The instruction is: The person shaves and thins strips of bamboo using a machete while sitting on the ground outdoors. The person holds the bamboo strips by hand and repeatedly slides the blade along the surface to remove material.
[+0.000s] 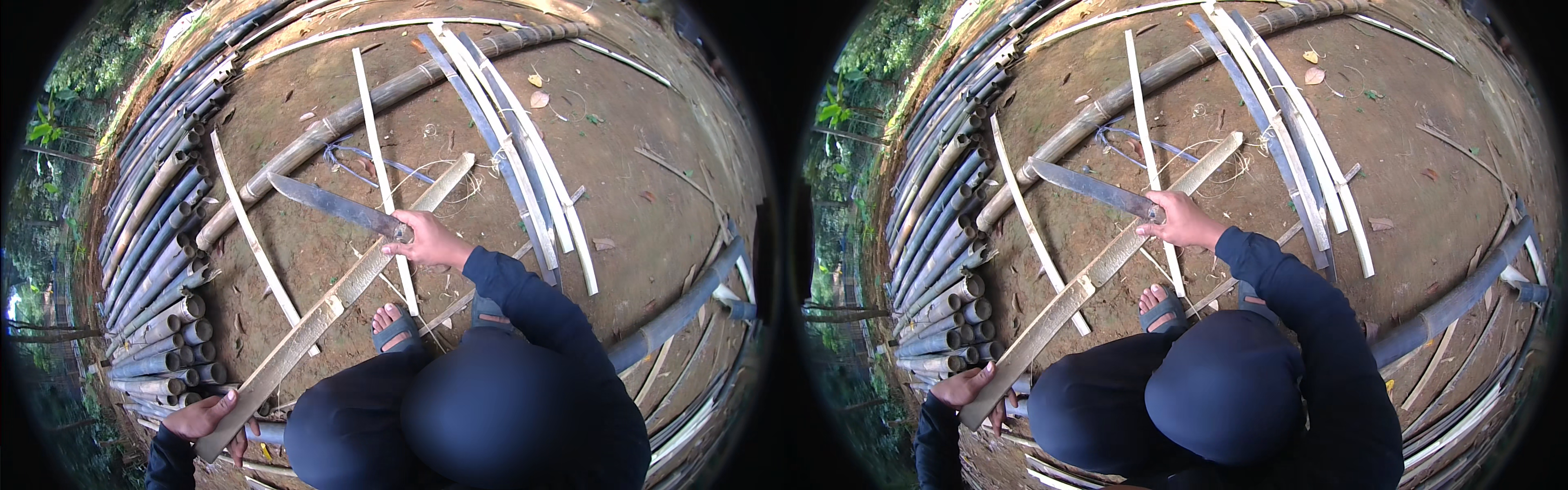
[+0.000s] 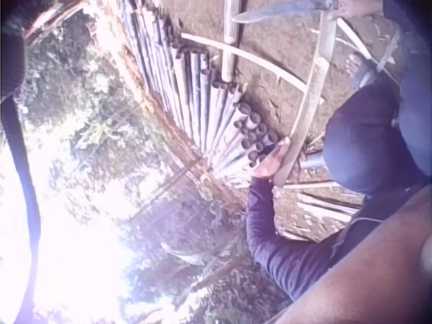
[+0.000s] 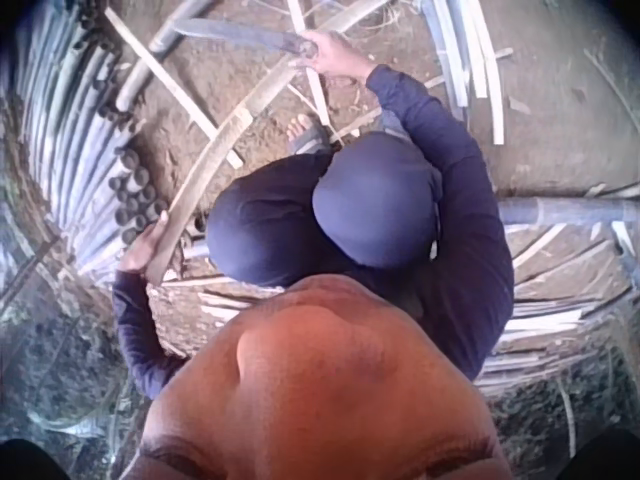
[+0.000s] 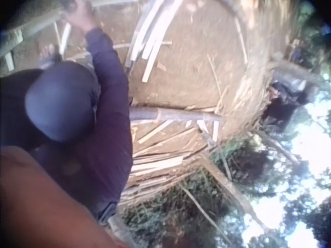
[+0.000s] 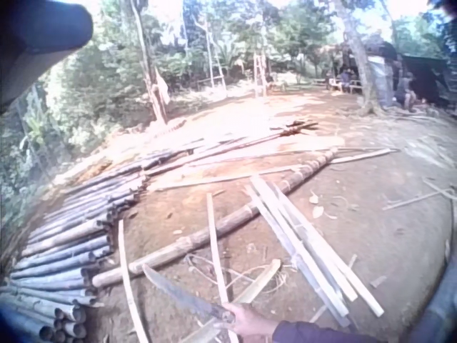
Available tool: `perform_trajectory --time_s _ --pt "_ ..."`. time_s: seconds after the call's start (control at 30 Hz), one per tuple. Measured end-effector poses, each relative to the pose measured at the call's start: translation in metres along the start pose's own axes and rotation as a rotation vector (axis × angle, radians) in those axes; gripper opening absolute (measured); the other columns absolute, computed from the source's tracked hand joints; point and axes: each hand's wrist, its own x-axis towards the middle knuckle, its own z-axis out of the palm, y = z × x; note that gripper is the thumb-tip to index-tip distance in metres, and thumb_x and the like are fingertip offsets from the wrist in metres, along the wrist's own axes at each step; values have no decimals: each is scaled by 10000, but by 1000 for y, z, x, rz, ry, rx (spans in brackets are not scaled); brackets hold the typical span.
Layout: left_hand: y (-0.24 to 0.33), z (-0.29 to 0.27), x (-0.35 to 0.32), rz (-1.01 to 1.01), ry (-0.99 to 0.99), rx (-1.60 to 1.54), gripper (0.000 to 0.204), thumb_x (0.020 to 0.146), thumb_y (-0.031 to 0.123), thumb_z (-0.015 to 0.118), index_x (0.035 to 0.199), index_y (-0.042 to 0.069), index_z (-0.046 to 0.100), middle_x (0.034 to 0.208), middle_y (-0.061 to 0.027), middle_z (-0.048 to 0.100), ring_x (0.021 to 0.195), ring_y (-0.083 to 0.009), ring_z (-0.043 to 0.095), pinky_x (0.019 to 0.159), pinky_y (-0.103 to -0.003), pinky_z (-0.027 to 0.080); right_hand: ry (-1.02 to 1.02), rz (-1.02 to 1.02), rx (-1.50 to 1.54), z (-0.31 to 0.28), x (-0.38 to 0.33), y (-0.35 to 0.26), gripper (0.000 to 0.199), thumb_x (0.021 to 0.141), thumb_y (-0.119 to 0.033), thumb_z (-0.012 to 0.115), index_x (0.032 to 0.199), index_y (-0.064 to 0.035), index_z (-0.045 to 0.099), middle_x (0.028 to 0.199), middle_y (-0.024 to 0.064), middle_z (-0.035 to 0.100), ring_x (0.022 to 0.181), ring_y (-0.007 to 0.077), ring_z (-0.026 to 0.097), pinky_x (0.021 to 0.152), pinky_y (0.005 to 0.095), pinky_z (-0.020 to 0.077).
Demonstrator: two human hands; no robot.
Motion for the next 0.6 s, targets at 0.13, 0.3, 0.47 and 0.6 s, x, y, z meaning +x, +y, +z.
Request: perform_trajectory --time_s 0.13,0.3,0.47,0.6 --pt "18 0 -15 69 43 49 791 1023 577 160 1173 -97 546 991 -259 696 885 -341 722 832 -386 572 -19 6 103 -7 16 9 485 741 -311 858 1027 13 638 884 164 703 831 285 694 770 382 520" --pt "-8 -43 -58 478 291 -300 913 932 746 178 1306 -34 469 1081 -297 670 903 -393 710 849 -466 575 -42 60 153 -21 38 6 456 709 -297 888 959 -1 648 858 104 709 806 190 680 755 347 517" --pt "-22 -62 -32 1284 795 -449 1045 857 837 202 1406 -35 381 1330 -314 501 1243 -399 507 1072 -504 382 -82 282 271 -23 57 -51 445 719 -295 889 926 12 642 765 86 681 669 150 640 666 320 507" --pt "90 11 20 1988 1058 -543 1324 679 941 434 1466 -107 238 1483 -332 316 1385 -469 334 1159 -564 262 -74 286 461 -19 66 -77 400 767 -292 862 908 -1 626 640 36 610 456 89 545 441 268 446"
